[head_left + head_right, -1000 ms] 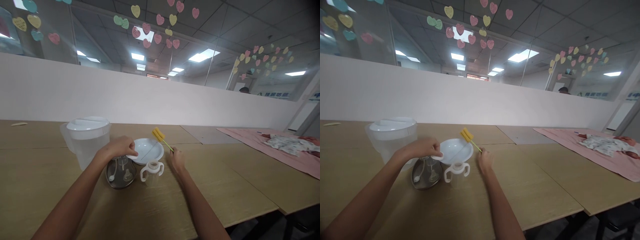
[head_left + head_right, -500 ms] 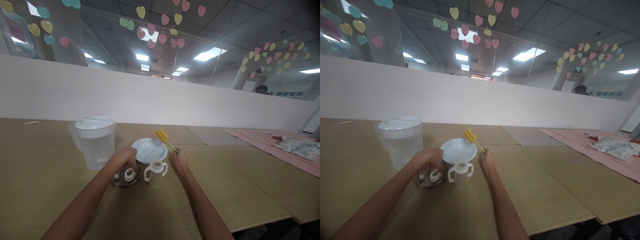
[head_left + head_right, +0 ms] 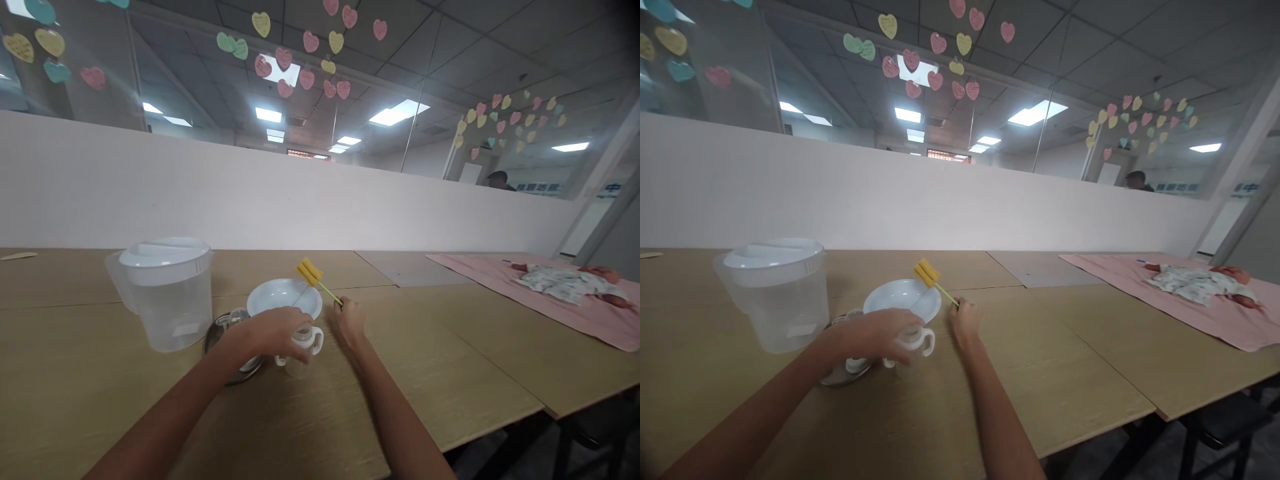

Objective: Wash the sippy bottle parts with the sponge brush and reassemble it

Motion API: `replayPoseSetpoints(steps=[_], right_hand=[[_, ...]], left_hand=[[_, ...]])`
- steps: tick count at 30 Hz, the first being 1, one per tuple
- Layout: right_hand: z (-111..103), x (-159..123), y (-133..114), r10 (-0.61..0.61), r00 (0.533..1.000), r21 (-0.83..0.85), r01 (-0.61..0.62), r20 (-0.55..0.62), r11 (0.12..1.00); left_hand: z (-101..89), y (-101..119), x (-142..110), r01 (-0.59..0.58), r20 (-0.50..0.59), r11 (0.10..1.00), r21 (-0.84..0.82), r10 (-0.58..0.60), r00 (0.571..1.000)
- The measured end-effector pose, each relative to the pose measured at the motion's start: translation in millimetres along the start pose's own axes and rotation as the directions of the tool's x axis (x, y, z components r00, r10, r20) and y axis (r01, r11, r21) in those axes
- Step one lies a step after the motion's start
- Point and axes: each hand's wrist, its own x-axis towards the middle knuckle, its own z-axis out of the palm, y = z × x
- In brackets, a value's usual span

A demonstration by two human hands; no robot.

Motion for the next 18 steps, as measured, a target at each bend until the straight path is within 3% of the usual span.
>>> replayPoseSetpoints(steps=[4,10,14,18], right_hand=[[-1.0,0.1,-1.1,0.032,0.996,0.132,-0.021,-0.087,0.991],[3.2,0.6,1.6,0.027,0.992,0.261,0.006,-0.125,0.965],[5.0,0.7,2.6,0.006,0.990,0.263,0.030,-0.138,0.964],[3.2,-1.8,1.5,0.016,0.973,0.329,0.062,-0.229,0.942]], left_hand=[[12.6,-9.6,10.9,-0.056,0.010,0.996,0.063,0.056,0.998],[11.0,-10.6,11.1,-0.050,-0.019,0.996,-0.075,0.048,0.999],[-5.8,-9.5,2.8,-0.143,-0.151,0.948,-0.284,0.103,0.983],[-22.7,-20.2,-2.0,-0.218,-0.379,0.842,-0.492,0.019,0.925]])
